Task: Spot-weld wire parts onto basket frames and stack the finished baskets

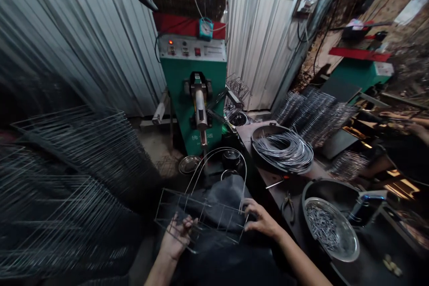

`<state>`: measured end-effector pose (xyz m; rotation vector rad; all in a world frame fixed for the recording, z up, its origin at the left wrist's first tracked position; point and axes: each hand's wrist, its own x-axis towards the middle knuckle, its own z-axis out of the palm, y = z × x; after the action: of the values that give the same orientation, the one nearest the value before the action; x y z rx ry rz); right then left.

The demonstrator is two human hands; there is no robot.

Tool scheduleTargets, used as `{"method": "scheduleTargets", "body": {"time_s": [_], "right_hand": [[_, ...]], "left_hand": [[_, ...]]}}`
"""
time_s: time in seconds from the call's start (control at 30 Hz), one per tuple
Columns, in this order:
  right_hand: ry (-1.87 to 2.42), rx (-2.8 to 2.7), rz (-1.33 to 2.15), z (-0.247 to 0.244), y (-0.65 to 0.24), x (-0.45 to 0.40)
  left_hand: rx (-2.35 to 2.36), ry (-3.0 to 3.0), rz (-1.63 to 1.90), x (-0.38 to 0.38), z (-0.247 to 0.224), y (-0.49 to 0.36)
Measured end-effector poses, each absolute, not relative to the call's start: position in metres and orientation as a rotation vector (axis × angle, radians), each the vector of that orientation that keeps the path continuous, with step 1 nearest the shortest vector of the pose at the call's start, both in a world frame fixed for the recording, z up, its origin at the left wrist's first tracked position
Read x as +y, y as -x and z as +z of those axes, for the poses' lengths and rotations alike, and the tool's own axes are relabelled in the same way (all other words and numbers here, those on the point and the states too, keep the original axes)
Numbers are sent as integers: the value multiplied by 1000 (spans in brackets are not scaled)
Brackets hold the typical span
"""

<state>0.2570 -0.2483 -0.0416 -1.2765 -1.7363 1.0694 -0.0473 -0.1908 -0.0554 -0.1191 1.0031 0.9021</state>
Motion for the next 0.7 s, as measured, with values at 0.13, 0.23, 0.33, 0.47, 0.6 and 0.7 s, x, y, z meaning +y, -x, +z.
{"method": "scheduleTargets", "body": {"time_s": [0.13, 0.23, 0.33, 0.47, 0.6, 0.7], "right_hand": [[1226, -1595, 1190, -27, -234, -231], [1220, -1414, 1259, -14, -215, -206], [1234, -1272, 1304, -10, -198, -185], [1239, -1249, 1371, -12, -182, -178], [1278, -1295, 1321, -18, -173, -182], [1313, -1341, 1264, -21, -172, -185]], "left_hand": [[860, 112, 878, -169, -52, 51], [878, -54, 815, -159, -49, 54], [1199, -340, 905, -159, -45, 57], [1407, -811, 1255, -159, -29, 48], [1254, -1007, 1227, -136, -5, 24], [1182, -1101, 1178, -117, 5, 5]]}}
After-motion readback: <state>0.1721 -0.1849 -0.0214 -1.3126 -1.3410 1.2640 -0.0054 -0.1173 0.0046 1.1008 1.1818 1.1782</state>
